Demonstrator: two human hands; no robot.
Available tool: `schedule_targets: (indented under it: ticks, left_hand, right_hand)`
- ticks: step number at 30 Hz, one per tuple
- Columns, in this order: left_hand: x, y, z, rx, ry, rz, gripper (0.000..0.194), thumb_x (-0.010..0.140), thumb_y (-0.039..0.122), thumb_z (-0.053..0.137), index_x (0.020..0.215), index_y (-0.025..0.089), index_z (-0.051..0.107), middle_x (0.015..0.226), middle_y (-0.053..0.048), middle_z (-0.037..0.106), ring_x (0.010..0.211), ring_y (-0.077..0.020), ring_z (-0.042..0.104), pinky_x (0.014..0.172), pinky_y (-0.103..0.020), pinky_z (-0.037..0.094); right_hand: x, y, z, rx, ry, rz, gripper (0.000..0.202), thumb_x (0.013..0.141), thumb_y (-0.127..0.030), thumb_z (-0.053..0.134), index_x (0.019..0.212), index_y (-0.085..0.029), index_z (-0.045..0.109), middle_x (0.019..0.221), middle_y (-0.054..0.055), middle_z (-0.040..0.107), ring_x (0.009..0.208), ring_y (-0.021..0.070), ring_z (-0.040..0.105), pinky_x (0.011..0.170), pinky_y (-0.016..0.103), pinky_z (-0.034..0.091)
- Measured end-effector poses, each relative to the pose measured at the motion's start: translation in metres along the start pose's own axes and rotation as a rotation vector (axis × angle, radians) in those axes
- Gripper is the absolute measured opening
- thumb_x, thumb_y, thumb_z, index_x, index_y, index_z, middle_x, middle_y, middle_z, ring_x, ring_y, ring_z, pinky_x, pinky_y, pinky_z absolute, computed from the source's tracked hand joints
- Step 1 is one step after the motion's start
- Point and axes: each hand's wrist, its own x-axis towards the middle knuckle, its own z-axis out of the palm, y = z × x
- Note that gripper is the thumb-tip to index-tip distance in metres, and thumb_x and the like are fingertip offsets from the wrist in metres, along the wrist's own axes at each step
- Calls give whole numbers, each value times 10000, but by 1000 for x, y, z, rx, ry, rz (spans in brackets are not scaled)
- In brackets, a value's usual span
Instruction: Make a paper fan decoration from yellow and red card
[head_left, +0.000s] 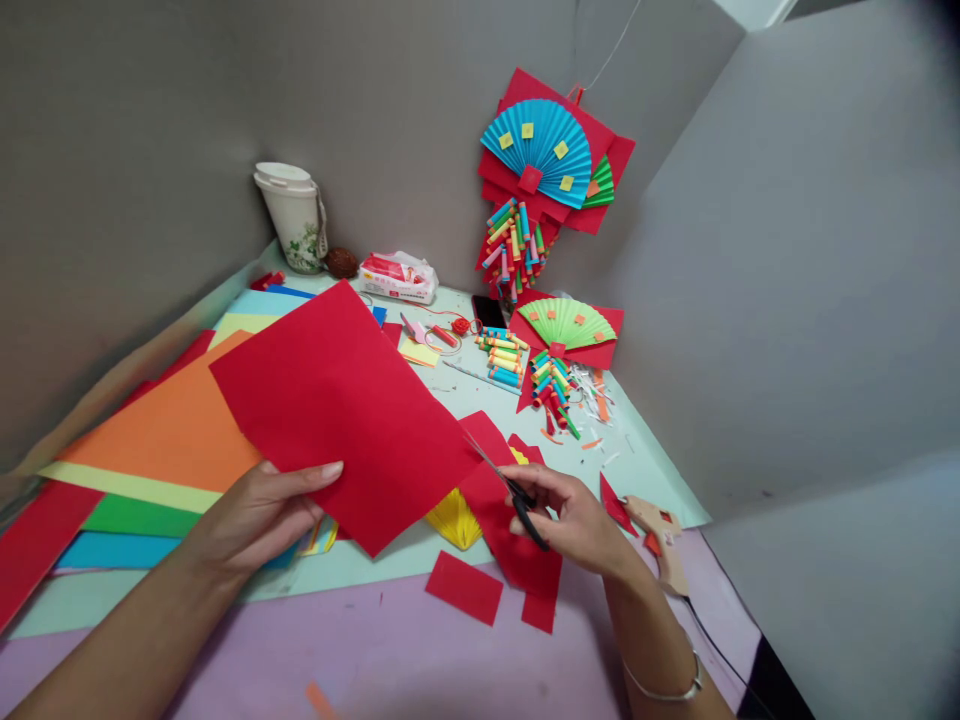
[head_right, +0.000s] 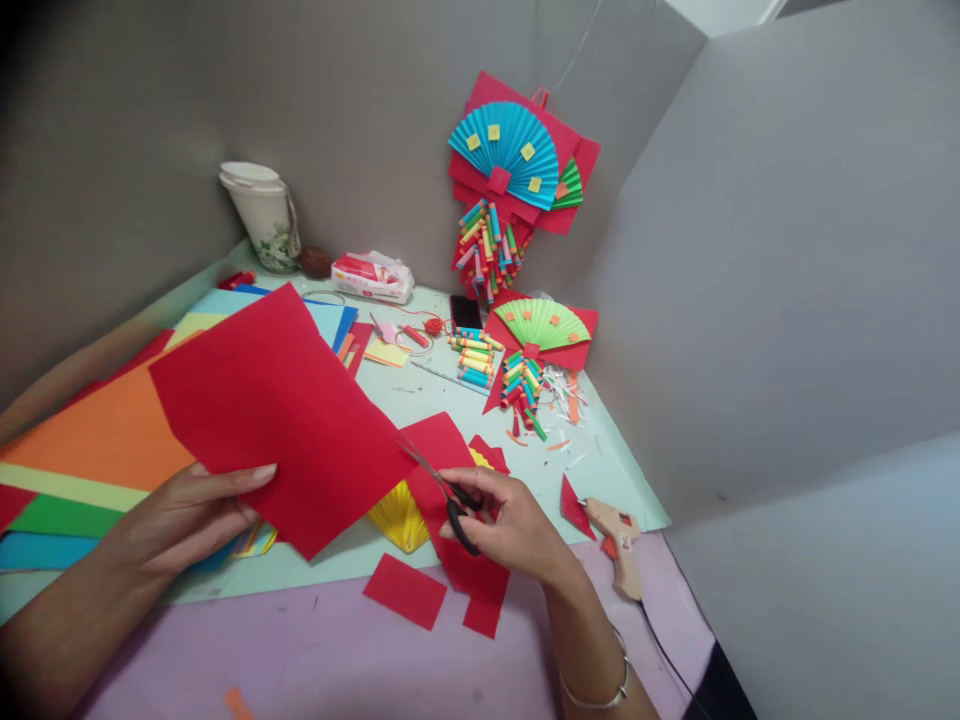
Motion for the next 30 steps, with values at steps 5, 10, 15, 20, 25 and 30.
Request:
schedule_targets:
  ticks: [5, 10, 15, 20, 25, 30]
  left_hand:
    - [-1, 1, 2, 5, 8, -10, 493, 581, 62, 867, 1019, 183, 678, 939, -67, 801, 833, -279, 763, 701, -313, 654]
    - [1, 0, -1, -1, -2, -17, 475, 595, 61, 859, 1017, 193, 685, 959, -63, 800, 852, -286, 760, 699, -324, 655]
    - [1, -1, -3, -1, -13, -34, 475, 614, 63, 849, 1041, 209, 699, 988, -54, 798, 889, -291, 753, 732, -327, 653]
    - [1, 1, -6, -16, -15, 30, 514, 603, 40, 847, 1062, 216, 697, 998, -32, 796, 879, -260, 755, 735, -305, 651]
    - [2, 2, -8, -19, 2, 40, 553, 607, 52, 847, 1106, 226, 684, 1031, -26, 789, 904, -260, 751, 732, -296, 651]
    - [3, 1, -9, -16, -22, 44, 583, 637, 46, 834, 1166, 217, 656, 1036, -44, 788, 933, -260, 744, 791, -308, 635]
  right_hand:
    - [2, 5, 0, 2, -6, -16, 473, 717, -221, 746, 1186, -252, 695, 852, 18, 654, 702, 141, 568, 608, 255, 476]
    - [2, 7, 1, 14, 5, -25, 466, 707, -244, 762, 1169, -239, 704, 841, 17, 654, 695, 138, 556, 637, 268, 484]
    - [2, 8, 1, 16, 14, -32, 468, 701, -243, 763, 1165, -241, 703, 852, 15, 645, 706, 136, 549, 642, 265, 483]
    - [1, 8, -2, 59, 5, -34, 488, 702, -224, 756, 1183, -253, 680, 954, 33, 663, 822, 159, 593, 694, 266, 502]
    - [0, 3, -1, 79, -6, -15, 470, 687, -207, 750, 1152, -235, 694, 898, 20, 670, 788, 150, 597, 690, 264, 494]
    - [-1, 1, 1, 61, 0, -15, 461, 695, -197, 732, 1153, -240, 698, 895, 23, 675, 778, 151, 607, 667, 260, 498]
